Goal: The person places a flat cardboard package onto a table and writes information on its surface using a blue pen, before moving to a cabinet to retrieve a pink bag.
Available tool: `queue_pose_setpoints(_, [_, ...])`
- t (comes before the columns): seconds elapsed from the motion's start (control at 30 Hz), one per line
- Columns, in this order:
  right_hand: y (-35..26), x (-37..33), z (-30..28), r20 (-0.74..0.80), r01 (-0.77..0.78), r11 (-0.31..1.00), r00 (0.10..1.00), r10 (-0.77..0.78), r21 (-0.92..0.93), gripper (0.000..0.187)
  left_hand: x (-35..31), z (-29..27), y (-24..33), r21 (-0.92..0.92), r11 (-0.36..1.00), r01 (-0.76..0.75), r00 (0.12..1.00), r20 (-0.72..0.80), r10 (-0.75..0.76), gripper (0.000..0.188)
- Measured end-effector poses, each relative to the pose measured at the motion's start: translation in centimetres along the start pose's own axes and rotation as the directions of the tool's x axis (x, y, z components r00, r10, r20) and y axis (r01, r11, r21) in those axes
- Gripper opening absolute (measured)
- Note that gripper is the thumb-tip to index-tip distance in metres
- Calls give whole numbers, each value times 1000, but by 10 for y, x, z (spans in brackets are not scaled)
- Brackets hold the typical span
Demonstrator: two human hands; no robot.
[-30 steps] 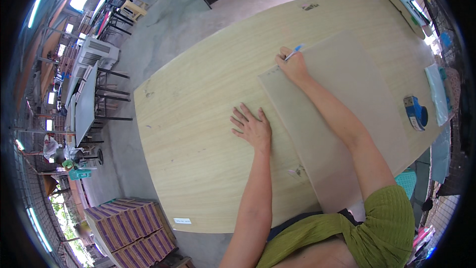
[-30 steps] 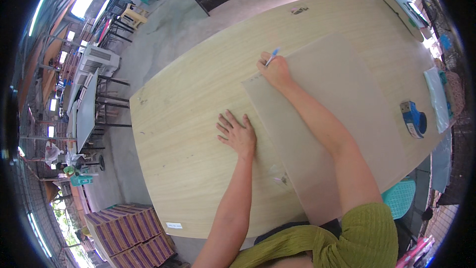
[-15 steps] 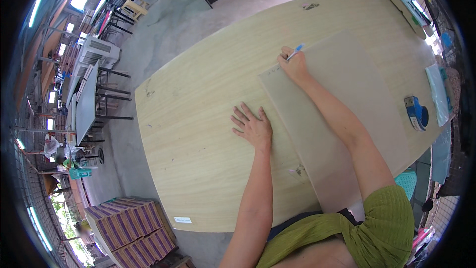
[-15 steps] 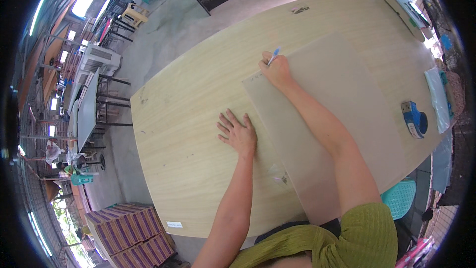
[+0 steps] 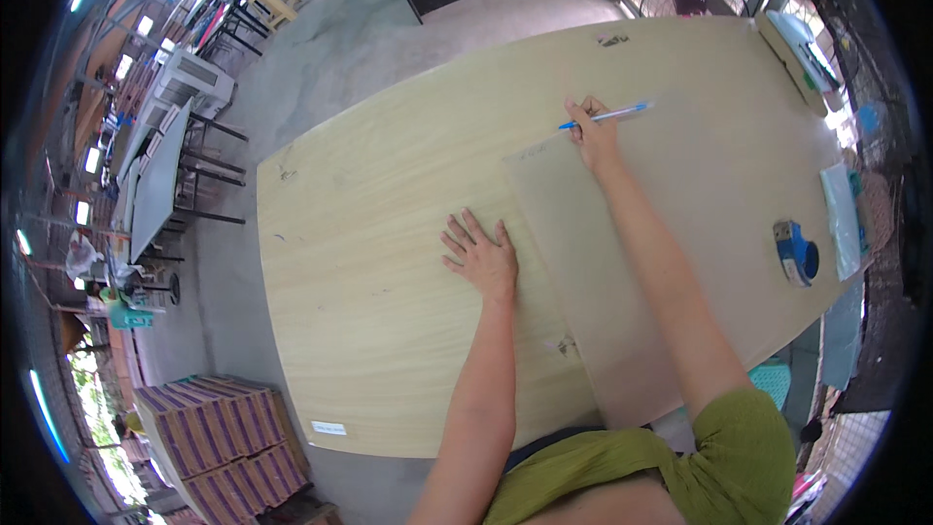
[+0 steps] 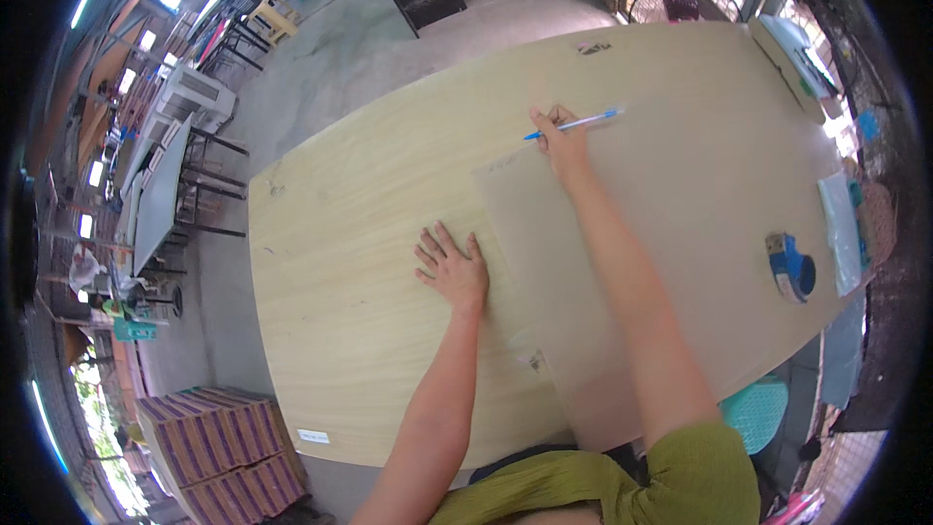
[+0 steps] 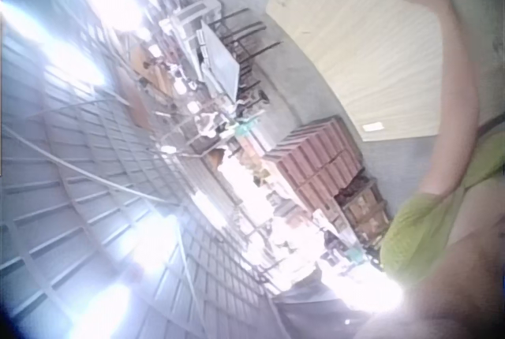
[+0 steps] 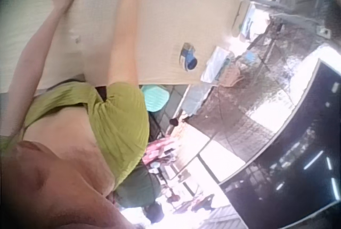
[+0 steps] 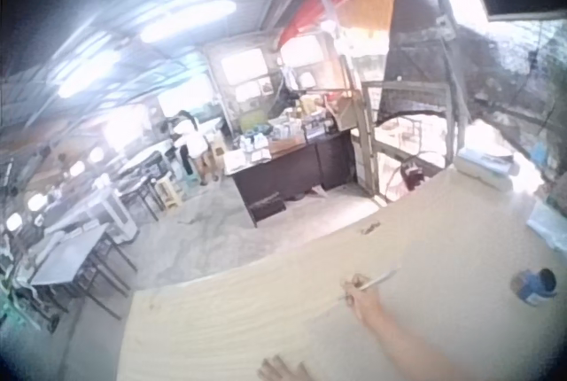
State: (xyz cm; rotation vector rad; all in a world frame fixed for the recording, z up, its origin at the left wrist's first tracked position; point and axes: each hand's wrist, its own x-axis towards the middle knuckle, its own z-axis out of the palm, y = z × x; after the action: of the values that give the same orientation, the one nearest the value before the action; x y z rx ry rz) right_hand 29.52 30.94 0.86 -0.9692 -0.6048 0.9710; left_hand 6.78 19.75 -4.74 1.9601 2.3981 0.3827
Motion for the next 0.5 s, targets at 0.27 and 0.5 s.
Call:
queue_pose_setpoints(0.27, [-5, 3, 1, 17, -56, 998, 998, 56, -30, 43, 1, -2, -1, -43, 999, 23, 1000, -4, -23, 68])
queue_pose_setpoints(0.5, [-3, 7, 0, 29, -69, 998, 997, 69, -12, 42, 1, -3, -2, -62, 998, 28, 1000, 8, -28, 68])
